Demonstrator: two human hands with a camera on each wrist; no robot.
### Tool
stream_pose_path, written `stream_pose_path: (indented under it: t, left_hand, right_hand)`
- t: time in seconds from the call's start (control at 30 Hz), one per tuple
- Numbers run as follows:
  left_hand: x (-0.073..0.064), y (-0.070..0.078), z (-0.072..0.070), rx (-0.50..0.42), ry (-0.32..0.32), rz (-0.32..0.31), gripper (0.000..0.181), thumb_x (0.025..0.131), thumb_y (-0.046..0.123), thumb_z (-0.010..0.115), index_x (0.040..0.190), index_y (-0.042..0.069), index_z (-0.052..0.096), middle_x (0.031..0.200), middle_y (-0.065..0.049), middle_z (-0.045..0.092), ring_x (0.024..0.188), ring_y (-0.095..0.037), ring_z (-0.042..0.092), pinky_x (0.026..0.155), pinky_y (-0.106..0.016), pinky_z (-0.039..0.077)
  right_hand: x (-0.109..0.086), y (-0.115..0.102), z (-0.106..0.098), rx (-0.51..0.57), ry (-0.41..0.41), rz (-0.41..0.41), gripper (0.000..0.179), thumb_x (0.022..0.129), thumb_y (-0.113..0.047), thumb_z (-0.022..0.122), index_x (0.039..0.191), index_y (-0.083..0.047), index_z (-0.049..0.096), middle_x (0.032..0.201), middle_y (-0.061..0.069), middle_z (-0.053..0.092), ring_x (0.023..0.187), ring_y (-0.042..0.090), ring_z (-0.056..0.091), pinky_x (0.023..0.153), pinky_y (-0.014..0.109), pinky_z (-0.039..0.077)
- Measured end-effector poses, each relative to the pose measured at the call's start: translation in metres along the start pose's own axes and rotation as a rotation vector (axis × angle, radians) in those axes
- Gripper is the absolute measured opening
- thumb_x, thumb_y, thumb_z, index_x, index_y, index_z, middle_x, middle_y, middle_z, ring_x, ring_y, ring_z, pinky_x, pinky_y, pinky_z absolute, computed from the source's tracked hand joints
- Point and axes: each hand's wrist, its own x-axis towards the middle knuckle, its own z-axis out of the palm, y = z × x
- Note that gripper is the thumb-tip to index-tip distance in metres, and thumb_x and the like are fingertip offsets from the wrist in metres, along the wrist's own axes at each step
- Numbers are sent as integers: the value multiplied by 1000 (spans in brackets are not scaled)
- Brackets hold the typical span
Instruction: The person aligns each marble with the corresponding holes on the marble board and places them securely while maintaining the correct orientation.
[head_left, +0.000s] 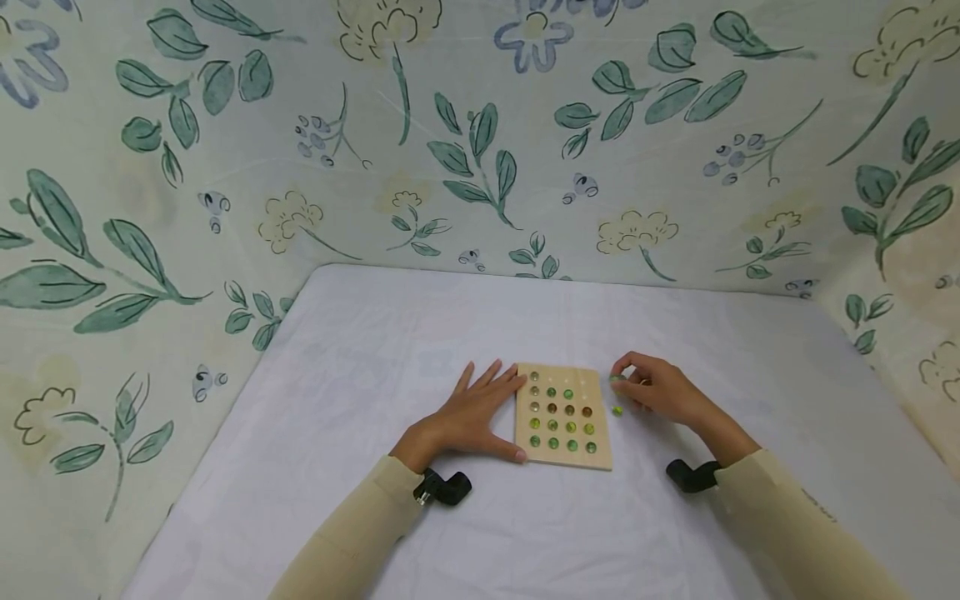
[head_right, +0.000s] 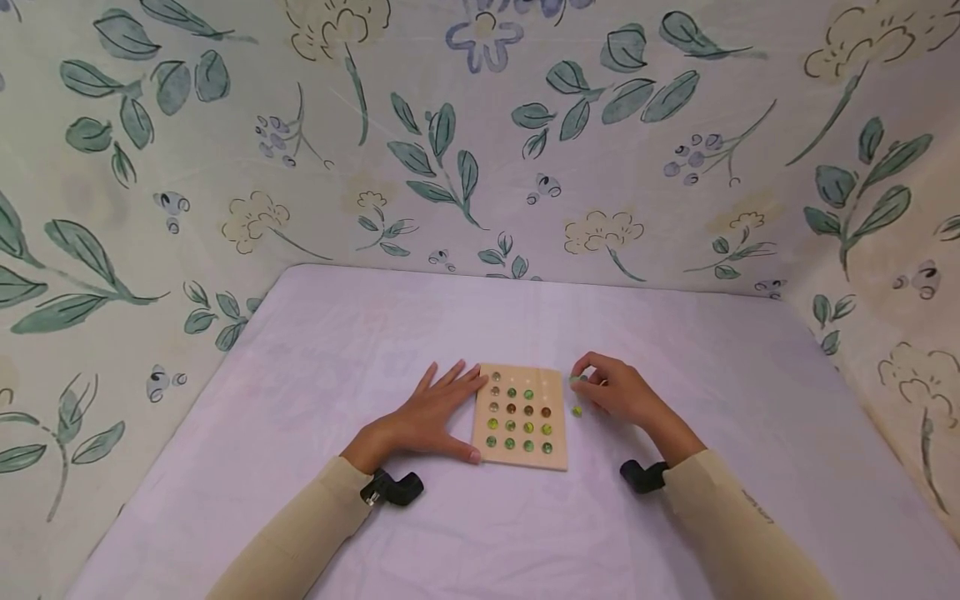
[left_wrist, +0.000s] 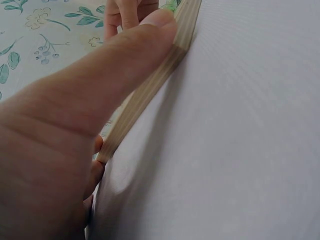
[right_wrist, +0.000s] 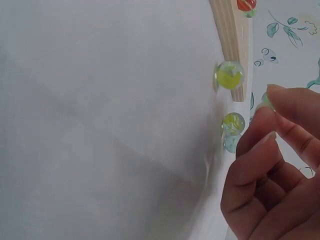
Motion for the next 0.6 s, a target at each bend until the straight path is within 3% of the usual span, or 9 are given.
stream_pose_path:
  t: [0.6]
  left_hand:
    - [0, 1, -1, -4, -7, -3, 117, 67, 81, 62, 156, 23, 14, 162, 4, 7, 148, -18, -6, 115, -50, -12]
  right_hand:
    - [0, -7, 10, -12, -33, -82, 16, 93, -17, 65, 107, -13, 61, 67, 5, 55, 59, 19, 49, 49, 27, 40]
